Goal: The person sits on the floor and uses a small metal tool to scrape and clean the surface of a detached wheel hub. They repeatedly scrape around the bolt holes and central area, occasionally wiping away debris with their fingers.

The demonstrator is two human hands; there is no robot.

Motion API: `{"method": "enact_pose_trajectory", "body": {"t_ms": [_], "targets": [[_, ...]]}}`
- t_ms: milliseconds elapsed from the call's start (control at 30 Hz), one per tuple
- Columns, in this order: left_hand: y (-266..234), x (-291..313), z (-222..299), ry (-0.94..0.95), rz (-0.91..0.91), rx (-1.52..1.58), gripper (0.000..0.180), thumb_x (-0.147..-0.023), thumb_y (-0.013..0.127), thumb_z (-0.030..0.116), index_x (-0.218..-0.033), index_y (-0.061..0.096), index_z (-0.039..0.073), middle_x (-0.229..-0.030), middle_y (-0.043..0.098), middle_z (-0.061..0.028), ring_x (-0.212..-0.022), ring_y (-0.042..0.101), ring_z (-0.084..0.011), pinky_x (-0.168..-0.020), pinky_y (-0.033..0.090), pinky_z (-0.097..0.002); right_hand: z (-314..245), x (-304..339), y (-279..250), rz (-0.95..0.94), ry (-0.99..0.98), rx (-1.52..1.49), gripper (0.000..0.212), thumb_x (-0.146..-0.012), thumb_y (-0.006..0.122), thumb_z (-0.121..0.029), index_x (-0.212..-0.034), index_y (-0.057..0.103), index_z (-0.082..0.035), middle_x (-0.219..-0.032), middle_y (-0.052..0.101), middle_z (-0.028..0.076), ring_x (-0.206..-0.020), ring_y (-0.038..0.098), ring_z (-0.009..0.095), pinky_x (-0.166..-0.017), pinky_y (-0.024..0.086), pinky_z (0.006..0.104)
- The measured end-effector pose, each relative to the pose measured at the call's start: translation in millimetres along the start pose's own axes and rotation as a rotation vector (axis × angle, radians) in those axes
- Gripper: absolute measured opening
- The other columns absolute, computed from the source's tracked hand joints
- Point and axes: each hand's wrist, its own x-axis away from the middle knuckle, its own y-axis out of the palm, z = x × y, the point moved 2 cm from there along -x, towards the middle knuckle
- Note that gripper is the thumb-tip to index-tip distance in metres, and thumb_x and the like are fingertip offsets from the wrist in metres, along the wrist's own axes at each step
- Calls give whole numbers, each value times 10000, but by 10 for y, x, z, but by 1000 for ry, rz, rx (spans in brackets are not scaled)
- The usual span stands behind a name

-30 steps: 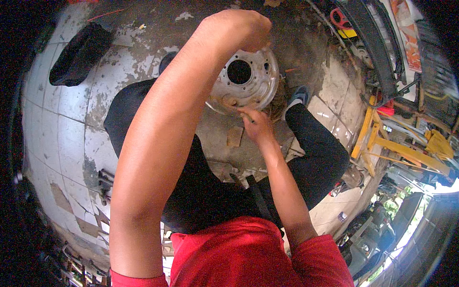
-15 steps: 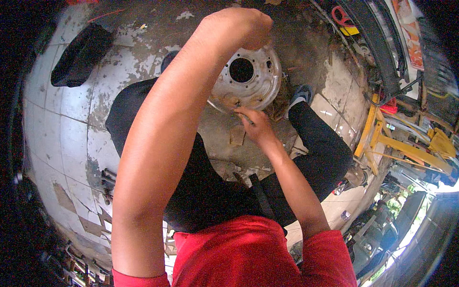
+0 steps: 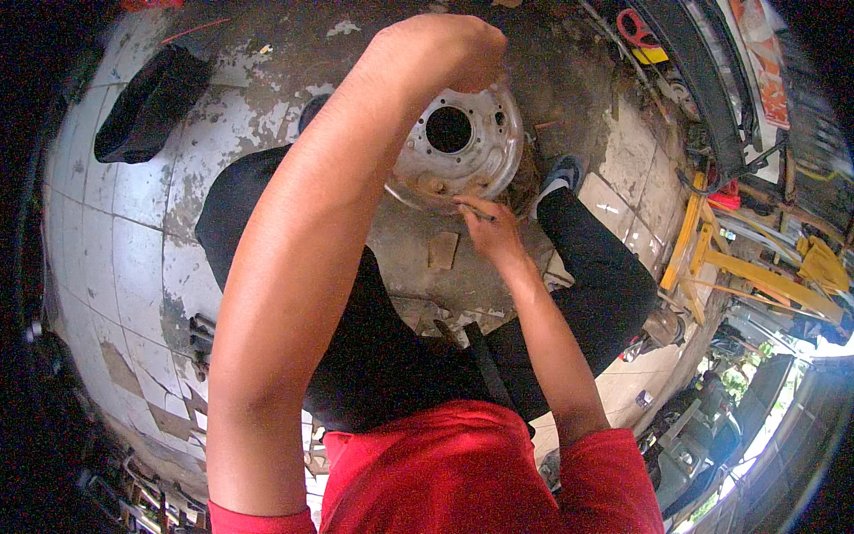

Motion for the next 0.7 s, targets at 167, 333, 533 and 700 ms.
{"method": "enact_pose_trajectory", "body": {"t_ms": [167, 333, 533, 700], "targets": [[21, 10, -26, 35, 52, -10, 276, -788, 596, 131, -1034, 707, 79, -1057, 677, -147, -987, 655, -331, -811, 544, -433, 25, -41, 27, -24, -52, 47, 247, -914, 559, -171, -1088, 663, -32, -1083, 674, 154, -1031, 641, 270, -878, 477, 352], [20, 10, 3, 5, 54, -2, 279, -789, 589, 117, -1040, 706, 83, -1078, 671, -148, -1003, 650, -327, -823, 541, -428, 82, -89, 13, -51, -38, 17, 248, -920, 557, -167, -1109, 652, -38, -1033, 689, 132, -960, 655, 235, -846, 482, 335], [-38, 73, 3, 24, 43, -14, 302, -778, 591, 103, -1059, 699, 84, -1109, 660, -149, -1037, 639, -316, -840, 538, -421, 198, -233, 87, -93, 57, -68, 223, -920, 562, -208, -1070, 676, -89, -1035, 687, 136, -936, 674, 261, -806, 506, 344], [-79, 205, 82, 17, 3, 9, 300, -782, 591, 104, -1062, 698, 84, -1107, 661, -150, -1039, 637, -319, -846, 537, -421, 194, -92, 21, -88, 135, -201, 268, -943, 524, -227, -1078, 660, -39, -1009, 692, 127, -920, 687, 227, -793, 509, 338]]}}
